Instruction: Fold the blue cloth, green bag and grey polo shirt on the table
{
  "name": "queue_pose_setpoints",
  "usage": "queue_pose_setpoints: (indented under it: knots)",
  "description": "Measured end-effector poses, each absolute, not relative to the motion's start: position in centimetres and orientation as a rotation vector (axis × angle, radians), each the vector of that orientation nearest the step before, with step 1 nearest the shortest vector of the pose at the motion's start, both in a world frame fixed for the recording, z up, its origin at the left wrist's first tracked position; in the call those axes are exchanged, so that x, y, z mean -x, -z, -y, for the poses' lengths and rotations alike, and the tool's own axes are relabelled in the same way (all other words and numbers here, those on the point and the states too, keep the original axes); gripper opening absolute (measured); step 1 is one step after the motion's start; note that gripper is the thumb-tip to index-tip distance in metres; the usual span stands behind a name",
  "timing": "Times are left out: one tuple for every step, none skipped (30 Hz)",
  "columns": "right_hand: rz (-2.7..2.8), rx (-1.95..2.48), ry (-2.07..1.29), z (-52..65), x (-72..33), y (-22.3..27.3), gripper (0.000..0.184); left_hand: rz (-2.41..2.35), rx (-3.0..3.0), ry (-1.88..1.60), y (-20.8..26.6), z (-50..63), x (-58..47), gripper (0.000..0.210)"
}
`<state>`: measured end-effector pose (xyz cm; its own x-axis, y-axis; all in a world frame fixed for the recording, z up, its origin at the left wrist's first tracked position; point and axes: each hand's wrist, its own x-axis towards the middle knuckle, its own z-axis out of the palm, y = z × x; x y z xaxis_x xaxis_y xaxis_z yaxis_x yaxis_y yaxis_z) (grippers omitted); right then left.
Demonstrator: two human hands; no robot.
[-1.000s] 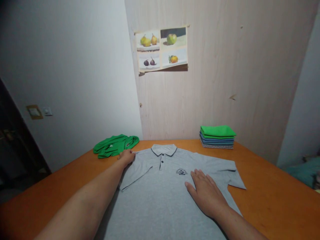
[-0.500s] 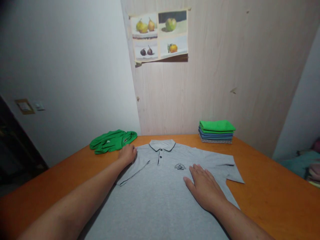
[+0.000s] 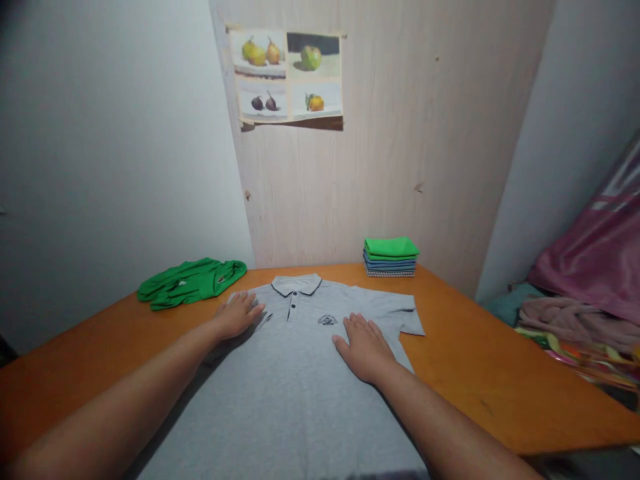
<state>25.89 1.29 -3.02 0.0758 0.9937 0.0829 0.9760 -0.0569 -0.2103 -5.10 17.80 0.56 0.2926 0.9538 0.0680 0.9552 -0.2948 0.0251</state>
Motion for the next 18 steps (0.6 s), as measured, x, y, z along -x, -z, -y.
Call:
queue_pose_setpoints:
  knots:
    - [1.996, 2.137, -0.138, -1.3, -25.9, 2.9, 0.074, 1.849, 2.521, 0.097, -0.6, -17.0, 5.1, 0.075]
    - [1.992, 2.135, -0.152, -1.3, -25.9, 2.7, 0.074, 1.851, 2.536, 0.077, -0.5, -16.2, 5.2, 0.077]
    - [1.987, 2.132, -0.164, -1.3, -25.9, 2.6, 0.074, 1.862, 2.55, 0.057, -0.2, -15.4, 5.3, 0.079]
    - [1.981, 2.128, -0.172, -1.3, -25.9, 2.6, 0.073, 1.874, 2.561, 0.037, 0.1, -14.6, 5.4, 0.08]
    - [1.977, 2.123, -0.178, -1.3, -25.8, 2.5, 0.074, 1.887, 2.565, 0.018, 0.5, -13.9, 5.5, 0.08]
    - [1.973, 2.118, -0.182, -1.3, -25.8, 2.5, 0.074, 1.898, 2.564, 0.003, 1.0, -13.2, 5.6, 0.082]
    - [1.969, 2.112, -0.182, -1.3, -25.7, 2.6, 0.073, 1.902, 2.549, 0.004, 1.4, -12.6, 5.6, 0.083]
    - [1.964, 2.103, -0.183, -1.3, -25.7, 2.6, 0.073, 1.902, 2.532, 0.016, 1.8, -12.2, 5.6, 0.083]
    - [1.958, 2.093, -0.184, -1.4, -25.7, 2.6, 0.073, 1.901, 2.515, 0.034, 2.1, -11.8, 5.5, 0.084]
    - [1.95, 2.077, -0.191, -1.5, -25.8, 2.6, 0.072, 1.897, 2.5, 0.053, 2.3, -11.6, 5.5, 0.083]
    - [1.94, 2.055, -0.208, -1.6, -25.9, 2.6, 0.071, 1.893, 2.493, 0.067, 2.4, -11.5, 5.5, 0.083]
    - [1.916, 2.019, -0.238, -1.8, -26.2, 2.4, 0.069, 1.891, 2.493, 0.074, 2.4, -11.5, 5.4, 0.083]
    - [1.873, 1.98, -0.27, -2.0, -26.7, 2.1, 0.065, 1.889, 2.495, 0.079, 2.3, -11.5, 5.4, 0.083]
    - [1.815, 1.945, -0.295, -2.3, -27.3, 1.8, 0.058, 1.887, 2.498, 0.082, 2.3, -11.5, 5.4, 0.083]
    - [1.746, 1.92, -0.303, -2.6, -28.2, 1.3, 0.05, 1.883, 2.504, 0.085, 2.2, -11.6, 5.4, 0.083]
    - [1.667, 1.912, -0.292, -2.8, -29.2, 0.8, 0.041, 1.881, 2.509, 0.088, 2.2, -11.6, 5.4, 0.083]
    - [1.596, 1.932, -0.259, -3.0, -30.4, 0.2, 0.035, 1.88, 2.511, 0.091, 2.2, -11.7, 5.5, 0.083]
    - [1.529, 1.964, -0.218, -3.2, -31.8, -0.3, 0.032, 1.881, 2.512, 0.094, 2.2, -11.7, 5.5, 0.083]
